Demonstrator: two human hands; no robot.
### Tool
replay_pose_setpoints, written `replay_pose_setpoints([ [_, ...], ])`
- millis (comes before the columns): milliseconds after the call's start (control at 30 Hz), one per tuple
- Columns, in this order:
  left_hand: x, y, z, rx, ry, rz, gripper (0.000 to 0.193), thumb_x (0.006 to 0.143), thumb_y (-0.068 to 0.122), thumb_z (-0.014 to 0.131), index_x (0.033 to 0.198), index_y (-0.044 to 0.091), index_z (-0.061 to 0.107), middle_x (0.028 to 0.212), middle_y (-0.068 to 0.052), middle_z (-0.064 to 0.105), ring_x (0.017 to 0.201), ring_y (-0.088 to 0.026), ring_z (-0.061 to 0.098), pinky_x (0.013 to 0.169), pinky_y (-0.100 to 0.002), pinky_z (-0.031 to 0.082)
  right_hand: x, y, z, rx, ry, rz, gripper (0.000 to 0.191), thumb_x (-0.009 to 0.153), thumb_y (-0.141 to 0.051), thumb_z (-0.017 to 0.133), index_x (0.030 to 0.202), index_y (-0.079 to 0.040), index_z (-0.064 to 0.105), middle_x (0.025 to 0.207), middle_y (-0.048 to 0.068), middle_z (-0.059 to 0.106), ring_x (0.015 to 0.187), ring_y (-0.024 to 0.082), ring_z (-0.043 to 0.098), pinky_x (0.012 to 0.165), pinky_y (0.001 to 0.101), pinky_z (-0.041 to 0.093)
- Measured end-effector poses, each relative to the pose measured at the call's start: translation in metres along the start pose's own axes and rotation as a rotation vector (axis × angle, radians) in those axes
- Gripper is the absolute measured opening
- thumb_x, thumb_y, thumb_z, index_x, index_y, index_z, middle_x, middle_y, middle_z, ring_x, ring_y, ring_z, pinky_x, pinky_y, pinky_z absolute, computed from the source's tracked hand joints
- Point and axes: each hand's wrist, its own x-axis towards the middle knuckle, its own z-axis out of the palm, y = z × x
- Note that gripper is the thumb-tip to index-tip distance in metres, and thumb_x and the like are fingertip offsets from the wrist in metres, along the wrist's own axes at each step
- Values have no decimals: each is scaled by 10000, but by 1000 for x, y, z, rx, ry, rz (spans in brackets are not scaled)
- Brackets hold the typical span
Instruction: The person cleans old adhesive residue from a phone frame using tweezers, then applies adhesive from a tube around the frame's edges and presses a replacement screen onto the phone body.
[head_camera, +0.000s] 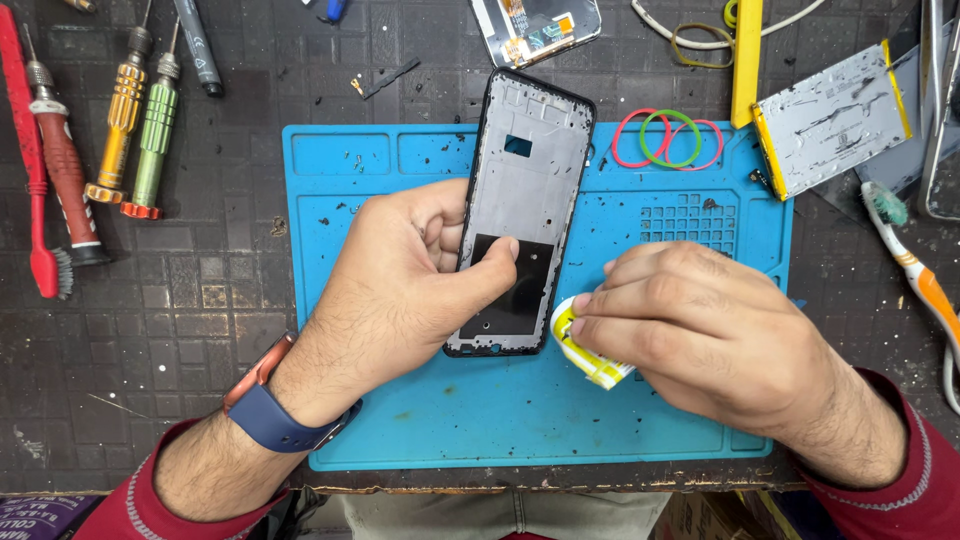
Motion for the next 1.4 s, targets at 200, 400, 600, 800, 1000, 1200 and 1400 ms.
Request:
replay_pose_setpoints([
  [200, 0, 1, 0, -2, -14, 19, 236, 936, 10, 664, 1164, -42, 697, 990, -5, 756, 853, 2, 652, 701, -172, 552, 3, -2, 0, 68, 13, 5, 290, 733, 52, 754, 1010, 2, 683, 1014, 92, 694, 914, 258, 693, 825, 375, 582],
  [400, 1, 1, 0, -36, -49, -8, 267, 935, 8, 660, 1194, -50, 693, 999, -17, 754, 857, -17, 658, 707, -186, 559, 0, 2, 3, 91, -22, 2, 307, 739, 47, 769, 1032, 7, 686, 1018, 101, 695, 935, 265, 691, 839, 384, 579],
  [600, 1, 2, -1, -28, -63, 4, 267, 945, 14, 660, 1201, -51, 698, 1005, -18, 755, 863, -14, 651, 720, -185, 558, -4, 1, 4, 94, 17, 59, 320, 747, 74, 759, 1049, 3, 681, 1029, 90, 697, 951, 247, 698, 859, 375, 586],
  [800, 2, 1, -2, -34, -67, 12, 267, 943, 10, 658, 1199, -56, 695, 1016, -20, 753, 878, -17, 654, 743, -189, 565, -3, 2, 6, 125, -43, 16, 325, 742, 58, 766, 1053, 11, 686, 1032, 96, 701, 954, 262, 695, 842, 375, 584],
  [1000, 2, 1, -1, -20, -64, 18, 269, 942, 11, 657, 1200, -57, 692, 1025, -23, 754, 892, -19, 662, 759, -191, 569, -3, 3, 6, 65, 18, 35, 304, 756, 58, 766, 1041, 11, 672, 1019, 92, 691, 942, 254, 691, 845, 382, 579],
  [1200, 2, 1, -1, -34, -74, 14, 271, 943, 14, 661, 1203, -56, 695, 1021, -20, 751, 886, -17, 654, 753, -190, 565, -4, 3, 6, 89, -23, 28, 328, 728, 71, 762, 1043, 17, 688, 1001, 95, 697, 935, 261, 700, 842, 374, 583],
  [1400, 1, 2, -1, -24, -83, -3, 271, 938, 14, 661, 1199, -51, 700, 1006, -12, 747, 868, -8, 642, 725, -184, 552, -4, 2, 7, -25, 53, 73, 326, 728, 108, 770, 1029, 15, 686, 980, 92, 693, 912, 249, 700, 833, 369, 586],
])
